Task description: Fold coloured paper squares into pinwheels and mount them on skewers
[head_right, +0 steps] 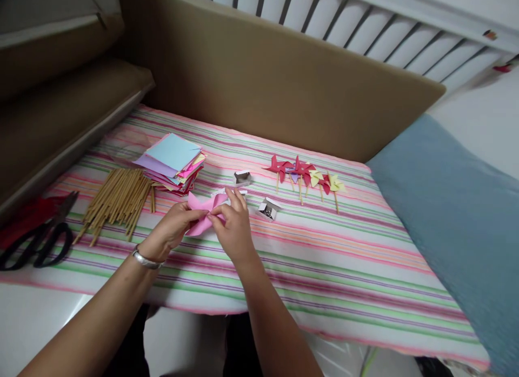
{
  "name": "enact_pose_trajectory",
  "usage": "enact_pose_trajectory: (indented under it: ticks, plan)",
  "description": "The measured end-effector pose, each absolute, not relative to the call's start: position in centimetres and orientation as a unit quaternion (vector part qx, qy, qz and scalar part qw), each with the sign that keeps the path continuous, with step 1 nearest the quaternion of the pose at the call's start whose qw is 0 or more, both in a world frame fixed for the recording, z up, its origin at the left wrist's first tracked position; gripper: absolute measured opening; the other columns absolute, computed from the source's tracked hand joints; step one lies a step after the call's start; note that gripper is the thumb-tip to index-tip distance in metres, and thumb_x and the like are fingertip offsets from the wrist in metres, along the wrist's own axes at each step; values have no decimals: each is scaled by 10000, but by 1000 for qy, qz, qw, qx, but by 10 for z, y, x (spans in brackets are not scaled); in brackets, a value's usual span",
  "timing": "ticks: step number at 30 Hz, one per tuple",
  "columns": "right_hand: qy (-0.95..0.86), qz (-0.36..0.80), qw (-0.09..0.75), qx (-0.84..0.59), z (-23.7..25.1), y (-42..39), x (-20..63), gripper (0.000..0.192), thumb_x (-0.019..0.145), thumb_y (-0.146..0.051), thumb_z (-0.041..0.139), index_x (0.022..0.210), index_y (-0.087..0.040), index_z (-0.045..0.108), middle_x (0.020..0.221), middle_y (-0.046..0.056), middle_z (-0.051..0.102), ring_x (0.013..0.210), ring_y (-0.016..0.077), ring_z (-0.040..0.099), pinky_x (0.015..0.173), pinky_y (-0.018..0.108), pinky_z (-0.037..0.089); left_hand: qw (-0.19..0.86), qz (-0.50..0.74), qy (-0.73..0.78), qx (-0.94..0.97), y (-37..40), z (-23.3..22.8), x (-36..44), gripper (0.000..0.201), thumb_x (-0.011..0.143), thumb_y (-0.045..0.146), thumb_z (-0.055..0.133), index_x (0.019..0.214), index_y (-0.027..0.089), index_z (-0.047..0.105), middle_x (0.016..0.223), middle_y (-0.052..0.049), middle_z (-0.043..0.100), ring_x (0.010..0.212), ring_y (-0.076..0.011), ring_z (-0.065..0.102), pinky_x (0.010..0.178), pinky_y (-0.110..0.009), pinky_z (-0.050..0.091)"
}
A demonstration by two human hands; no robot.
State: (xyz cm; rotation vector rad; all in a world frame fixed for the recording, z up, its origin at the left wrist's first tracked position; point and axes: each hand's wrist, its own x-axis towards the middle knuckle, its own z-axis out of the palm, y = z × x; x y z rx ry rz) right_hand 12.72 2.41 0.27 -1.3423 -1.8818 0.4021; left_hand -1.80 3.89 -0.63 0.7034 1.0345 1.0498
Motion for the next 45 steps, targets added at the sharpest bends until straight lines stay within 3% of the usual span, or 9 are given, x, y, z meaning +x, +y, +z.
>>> enact_pose_trajectory:
  ticks: [20,24,27,35,41,45]
  plan:
    - [-713,185,364,-570,5,23,126,21,730,-188,621,746,-199,629,1323,114,508,1303,295,346,1044,517,277,755,430,388,306,38,-8,-24,226,556,191,784,757,109,724,681,-50,707,602,-128,602,588,-222,423]
    - [-700,168,374,-585,2,24,127,294,690,-167,631,982,-196,618,1340,131,480,1283,302,367,1043,526,283,746,435,398,311,37,-10,-22,267,525,187,794,765,98,722,728,-64,713,646,-145,613,645,-245,438]
    - [-699,166,375,-586,0,25,128,520,684,-201,651,1191,-208,536,1363,136,450,1284,307,362,1043,534,287,743,432,405,312,37,-12,-22,242,530,185,783,744,95,714,684,-55,697,591,-128,586,586,-230,413]
    - [-708,163,360,-585,-1,23,124,565,705,-233,658,1250,-224,513,1391,123,420,1311,307,324,1065,525,272,730,431,427,314,38,-14,-24,141,549,212,751,565,116,649,472,7,571,430,-84,450,452,-217,290]
    - [-642,258,430,-579,3,25,129,507,724,-319,649,1214,-245,540,1342,94,489,1259,263,422,1053,460,323,697,453,456,319,38,-8,-23,310,543,231,755,380,156,503,343,67,401,363,-50,299,418,-230,194]
    - [-490,441,476,-582,5,29,134,514,740,-397,618,1210,-211,522,1189,114,606,1122,258,559,934,430,436,698,461,451,311,38,-3,-22,283,536,222,759,395,159,523,371,58,443,381,-57,319,427,-230,210]
